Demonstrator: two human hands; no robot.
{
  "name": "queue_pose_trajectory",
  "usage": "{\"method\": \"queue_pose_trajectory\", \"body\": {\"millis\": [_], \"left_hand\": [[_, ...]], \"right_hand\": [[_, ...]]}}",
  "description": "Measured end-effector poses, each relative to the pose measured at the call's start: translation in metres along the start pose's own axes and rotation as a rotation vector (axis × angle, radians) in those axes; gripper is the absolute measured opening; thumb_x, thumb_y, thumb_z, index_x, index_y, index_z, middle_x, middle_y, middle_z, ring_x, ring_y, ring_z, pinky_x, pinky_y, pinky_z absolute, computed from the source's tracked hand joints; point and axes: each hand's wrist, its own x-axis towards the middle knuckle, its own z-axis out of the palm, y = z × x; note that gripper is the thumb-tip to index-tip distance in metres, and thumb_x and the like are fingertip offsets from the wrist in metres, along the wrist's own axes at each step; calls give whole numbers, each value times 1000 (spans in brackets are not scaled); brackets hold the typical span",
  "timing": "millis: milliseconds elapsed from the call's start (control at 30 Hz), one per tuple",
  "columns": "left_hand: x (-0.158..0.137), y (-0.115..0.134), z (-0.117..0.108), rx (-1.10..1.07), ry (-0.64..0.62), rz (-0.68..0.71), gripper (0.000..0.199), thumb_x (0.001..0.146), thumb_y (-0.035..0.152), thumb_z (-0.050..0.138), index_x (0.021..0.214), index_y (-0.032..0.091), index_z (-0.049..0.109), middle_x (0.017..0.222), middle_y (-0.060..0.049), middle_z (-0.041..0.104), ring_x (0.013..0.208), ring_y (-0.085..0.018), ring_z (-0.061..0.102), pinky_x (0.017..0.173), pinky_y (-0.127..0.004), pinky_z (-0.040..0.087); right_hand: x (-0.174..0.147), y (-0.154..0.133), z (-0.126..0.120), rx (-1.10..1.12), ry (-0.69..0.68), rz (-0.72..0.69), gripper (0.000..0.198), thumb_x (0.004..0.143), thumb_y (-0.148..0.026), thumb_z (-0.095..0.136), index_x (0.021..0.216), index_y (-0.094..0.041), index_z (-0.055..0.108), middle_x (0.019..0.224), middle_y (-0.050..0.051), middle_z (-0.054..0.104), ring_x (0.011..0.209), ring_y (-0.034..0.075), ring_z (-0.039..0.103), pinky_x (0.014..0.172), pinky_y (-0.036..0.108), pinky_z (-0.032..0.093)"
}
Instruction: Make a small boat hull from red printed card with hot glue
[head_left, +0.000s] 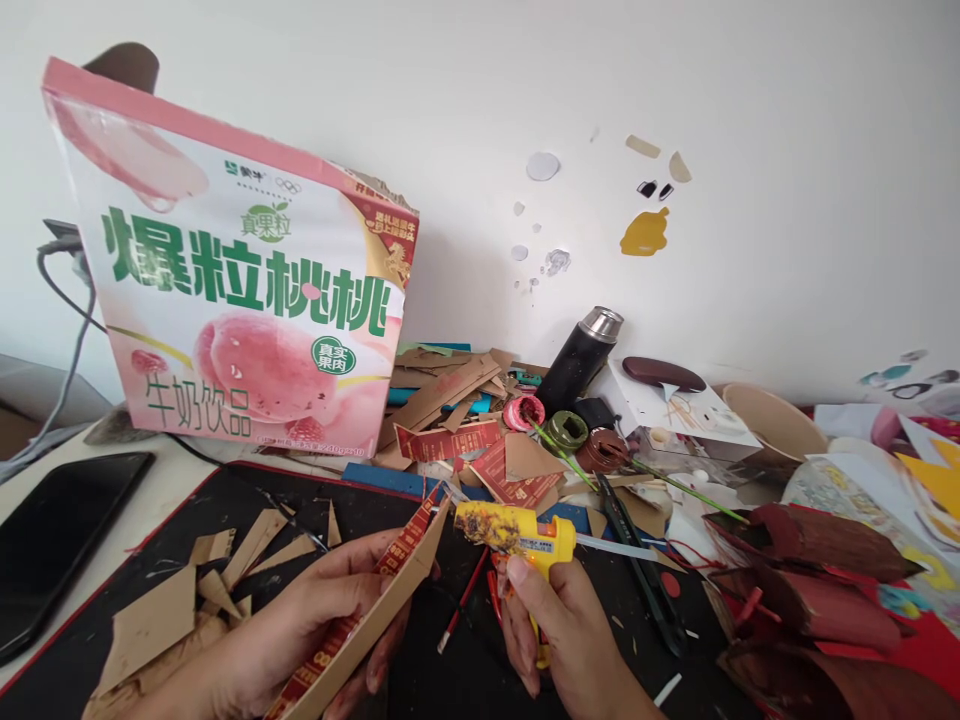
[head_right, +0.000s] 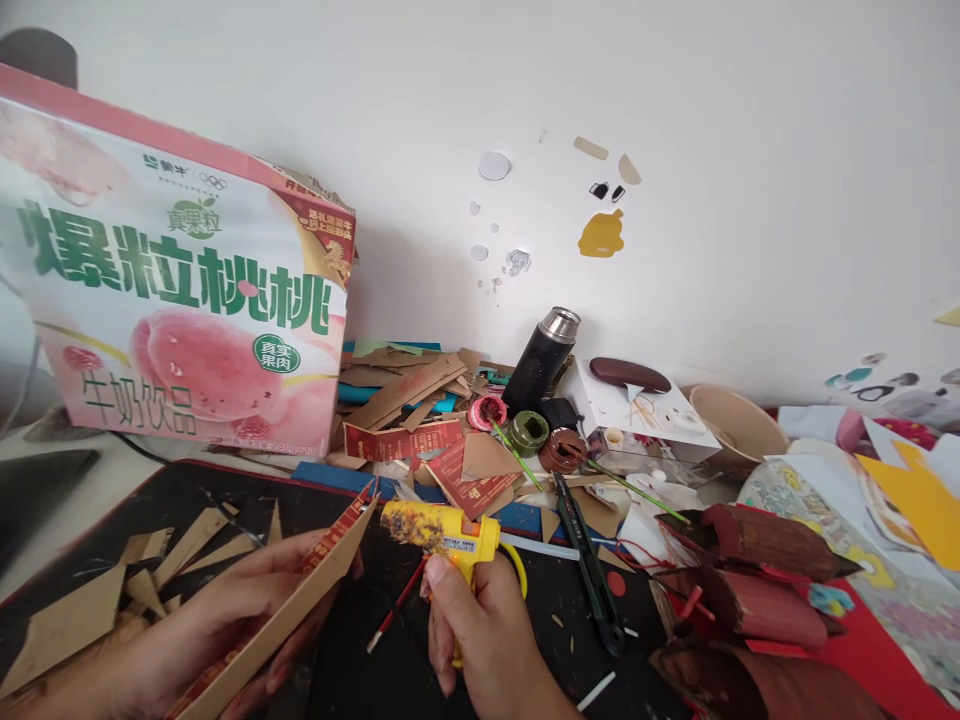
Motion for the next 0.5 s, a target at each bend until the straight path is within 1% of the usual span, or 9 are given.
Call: {"method": "queue_pose_trajectory", "body": {"millis": [67, 200, 400, 500], "left_hand": [[1, -1, -1, 2, 3, 4, 23, 84, 22, 67, 106, 16, 69, 55, -2, 69, 34, -13, 53, 31, -18, 46], [1, -3, -1, 0, 16, 8, 30, 82, 25, 69, 110, 17, 70, 54, -2, 68, 33, -13, 51, 29, -18, 44], [-1, -1, 5, 12, 44, 5, 25, 80, 23, 69, 104, 17, 71, 53, -3, 68, 33, -13, 52, 29, -18, 44], [0, -1, 4, 8, 35, 9, 25, 82, 24, 68, 106, 17, 71, 53, -3, 68, 33, -12, 51, 29, -18, 44]], "right_hand": [[0, 0, 0, 2, 5, -3, 78, 90, -85, 51, 44, -23, 41, 34, -3, 37, 29, 6, 34, 37, 22, 20], [2, 0, 1, -2, -3, -6, 78, 90, -85, 51, 43, -23, 41, 34, -2, 37, 29, 6, 34, 36, 23, 21], [2, 3, 1, 23, 11, -8, 78, 90, -84, 52, 44, -23, 41, 34, -4, 36, 28, 6, 34, 36, 22, 21], [2, 3, 1, 19, 6, -6, 78, 90, -84, 52, 43, -23, 41, 34, -3, 37, 28, 6, 34, 35, 22, 21]]}}
